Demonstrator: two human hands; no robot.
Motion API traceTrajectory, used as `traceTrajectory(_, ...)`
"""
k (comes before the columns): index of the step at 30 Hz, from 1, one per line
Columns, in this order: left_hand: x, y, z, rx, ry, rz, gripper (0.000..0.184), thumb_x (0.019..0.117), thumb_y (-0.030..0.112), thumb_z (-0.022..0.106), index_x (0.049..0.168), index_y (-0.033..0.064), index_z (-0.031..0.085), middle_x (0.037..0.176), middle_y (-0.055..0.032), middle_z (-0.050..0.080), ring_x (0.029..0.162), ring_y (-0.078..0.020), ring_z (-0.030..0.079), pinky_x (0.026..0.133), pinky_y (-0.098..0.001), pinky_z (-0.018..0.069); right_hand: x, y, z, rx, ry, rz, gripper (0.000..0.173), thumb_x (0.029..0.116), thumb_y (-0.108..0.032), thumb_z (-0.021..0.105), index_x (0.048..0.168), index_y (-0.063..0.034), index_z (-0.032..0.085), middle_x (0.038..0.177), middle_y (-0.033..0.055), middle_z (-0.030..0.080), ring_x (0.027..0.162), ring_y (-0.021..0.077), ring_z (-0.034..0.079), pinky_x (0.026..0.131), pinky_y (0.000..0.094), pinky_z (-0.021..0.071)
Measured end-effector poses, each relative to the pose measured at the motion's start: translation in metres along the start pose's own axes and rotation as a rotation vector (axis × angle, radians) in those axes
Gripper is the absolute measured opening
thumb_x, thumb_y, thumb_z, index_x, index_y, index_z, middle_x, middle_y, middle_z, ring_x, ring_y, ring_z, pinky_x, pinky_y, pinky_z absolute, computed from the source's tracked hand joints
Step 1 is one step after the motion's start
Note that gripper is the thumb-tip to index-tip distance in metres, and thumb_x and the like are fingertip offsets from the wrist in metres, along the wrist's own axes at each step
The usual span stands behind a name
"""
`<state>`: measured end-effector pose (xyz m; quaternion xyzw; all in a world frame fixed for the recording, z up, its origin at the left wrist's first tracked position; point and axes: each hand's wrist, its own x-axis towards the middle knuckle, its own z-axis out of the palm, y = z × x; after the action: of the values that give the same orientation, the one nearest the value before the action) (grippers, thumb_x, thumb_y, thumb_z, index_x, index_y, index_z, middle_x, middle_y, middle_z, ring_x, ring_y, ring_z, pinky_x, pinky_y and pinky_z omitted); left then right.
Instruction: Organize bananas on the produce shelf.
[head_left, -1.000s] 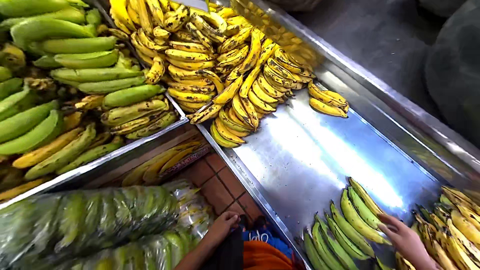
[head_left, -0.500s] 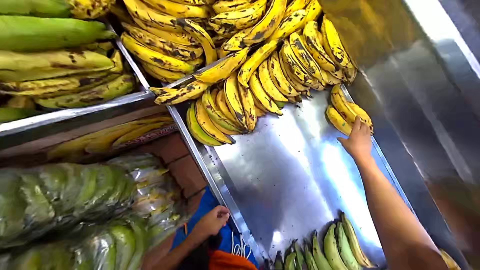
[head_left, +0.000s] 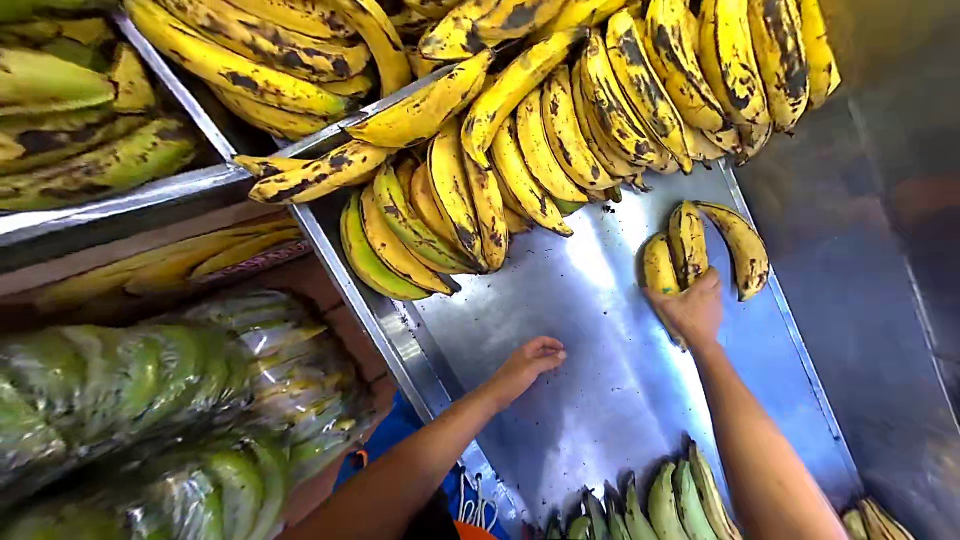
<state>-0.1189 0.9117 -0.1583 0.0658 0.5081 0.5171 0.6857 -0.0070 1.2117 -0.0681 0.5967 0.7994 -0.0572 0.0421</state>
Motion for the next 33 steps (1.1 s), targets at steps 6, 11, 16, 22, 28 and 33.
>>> traceTrajectory(6,0.005,-0.001,0.02,-0.229,-0.219,0.223,0.105,0.0831,0.061,0.074,0.159,0.007,0.026,0.151,-0.0138,0.051,0.137,-0.0239,0.052,0.114,-0.0419,0.0441,-0.147,-0.017,0.04,0.718,-0.364,0.09,0.113,0.063,-0.047,0.091,0.149,-0.0001,0.034,0.124,0.0249,0.061,0.104,0.0315,0.066,0.087,0.0519,0.0577)
traceTrajectory(11,-0.079,-0.027,-0.005,-0.747,-0.019,0.0,0.079,0.0754,0.058,0.081,0.131,0.0076,0.056,0.11,-0.0135,0.073,0.102,-0.0254,0.072,0.09,-0.046,0.0609,-0.18,-0.005,-0.016,0.538,-0.864,-0.243,0.068,0.0862,-0.06,0.07,0.133,-0.0114,0.066,0.147,0.0157,0.051,0.126,0.027,0.058,0.097,0.0439,0.0565)
traceTrajectory(16,-0.158,-0.051,-0.053,-0.603,0.274,-0.092,0.037,0.0852,0.037,0.071,0.11,0.0103,0.064,0.091,-0.0037,0.077,0.085,-0.0137,0.075,0.076,-0.0331,0.0636,-0.009,0.007,-0.086,0.216,-0.093,-0.136,0.071,0.089,-0.031,0.079,0.142,0.0084,0.052,0.148,0.0366,0.044,0.138,0.053,0.043,0.112,0.0682,0.0353)
traceTrajectory(22,-0.175,-0.102,-0.112,-0.291,0.247,0.401,0.04,0.0867,0.044,0.073,0.11,0.0126,0.065,0.099,0.0091,0.075,0.094,-0.0011,0.07,0.085,-0.023,0.0577,0.057,-0.01,-0.053,0.145,0.084,0.406,0.065,0.0841,-0.023,0.078,0.139,0.0019,0.055,0.131,0.0344,0.059,0.12,0.0528,0.059,0.092,0.0718,0.0466)
traceTrajectory(28,-0.199,-0.037,-0.081,-0.339,0.3,0.175,0.042,0.0724,0.056,0.084,0.1,0.0275,0.072,0.095,0.0098,0.077,0.09,-0.0023,0.072,0.084,-0.0251,0.0608,-0.087,0.017,0.018,0.998,-0.387,0.551,0.042,0.0837,-0.012,0.072,0.121,0.0014,0.057,0.092,0.016,0.066,0.074,0.0255,0.064,0.064,0.0443,0.0558)
traceTrajectory(33,-0.204,-0.047,-0.062,-0.276,-0.11,0.381,0.054,0.0811,0.052,0.077,0.124,0.0201,0.07,0.12,-0.0018,0.073,0.112,-0.0156,0.069,0.099,-0.0356,0.0554,-0.275,0.117,-0.019,1.714,-0.64,0.434,0.07,0.0734,0.002,0.068,0.138,-0.0017,0.041,0.11,0.0179,0.069,0.07,0.0204,0.068,0.06,0.0332,0.0579)
